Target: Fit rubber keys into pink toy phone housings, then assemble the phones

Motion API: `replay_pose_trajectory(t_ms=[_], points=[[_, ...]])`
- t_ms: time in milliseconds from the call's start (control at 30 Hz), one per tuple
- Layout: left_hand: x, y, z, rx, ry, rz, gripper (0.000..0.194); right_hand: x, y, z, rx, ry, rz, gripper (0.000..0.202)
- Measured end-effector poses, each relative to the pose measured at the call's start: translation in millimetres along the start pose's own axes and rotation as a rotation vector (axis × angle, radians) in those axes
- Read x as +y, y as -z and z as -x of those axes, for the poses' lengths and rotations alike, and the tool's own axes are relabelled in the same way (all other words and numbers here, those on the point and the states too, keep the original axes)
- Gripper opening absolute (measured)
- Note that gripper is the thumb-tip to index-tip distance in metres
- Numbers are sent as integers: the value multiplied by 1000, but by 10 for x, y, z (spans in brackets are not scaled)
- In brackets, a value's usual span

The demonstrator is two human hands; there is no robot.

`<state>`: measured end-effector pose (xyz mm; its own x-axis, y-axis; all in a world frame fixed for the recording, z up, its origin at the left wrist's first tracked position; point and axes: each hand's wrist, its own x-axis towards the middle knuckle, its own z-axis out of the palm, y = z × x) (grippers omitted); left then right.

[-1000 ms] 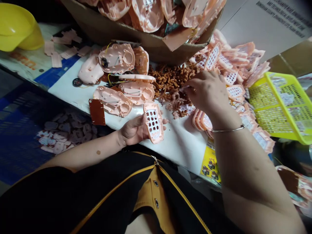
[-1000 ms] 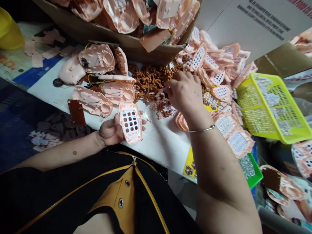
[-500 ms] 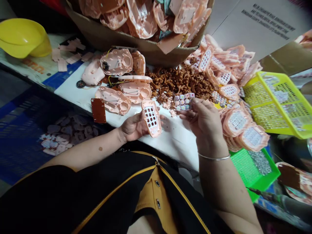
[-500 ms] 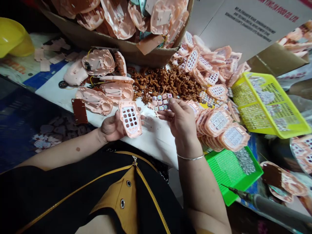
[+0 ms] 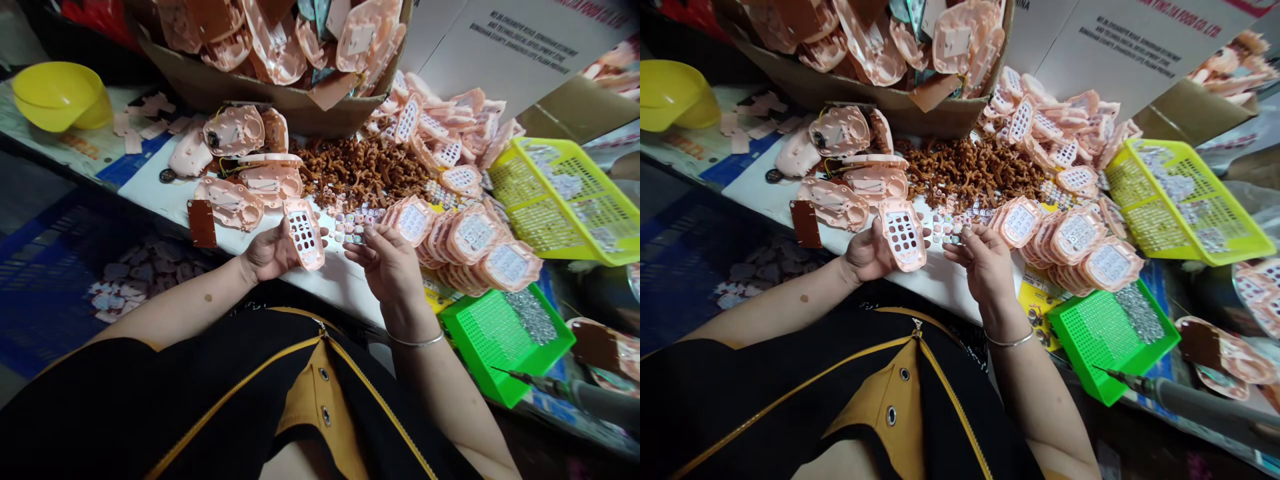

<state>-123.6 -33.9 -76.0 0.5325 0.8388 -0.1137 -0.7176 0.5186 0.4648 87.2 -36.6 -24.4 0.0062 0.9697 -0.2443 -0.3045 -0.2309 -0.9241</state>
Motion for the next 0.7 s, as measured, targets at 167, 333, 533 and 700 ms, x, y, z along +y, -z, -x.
replay_pose_trajectory(t_ms=[167,333,533,700], points=[[0,-11,1,-31,16,1,60,131,-38,30,21,122,34,33],[-20,23,-5,-54,59,14,52,267,-114,114,-13,737,487,13],[-33,66,10,-33,80,-26,52,342,-177,138,-138,1050,880,16],[-35,78,29,9,75,-8,46,371,-182,111,-209,1158,1006,18]])
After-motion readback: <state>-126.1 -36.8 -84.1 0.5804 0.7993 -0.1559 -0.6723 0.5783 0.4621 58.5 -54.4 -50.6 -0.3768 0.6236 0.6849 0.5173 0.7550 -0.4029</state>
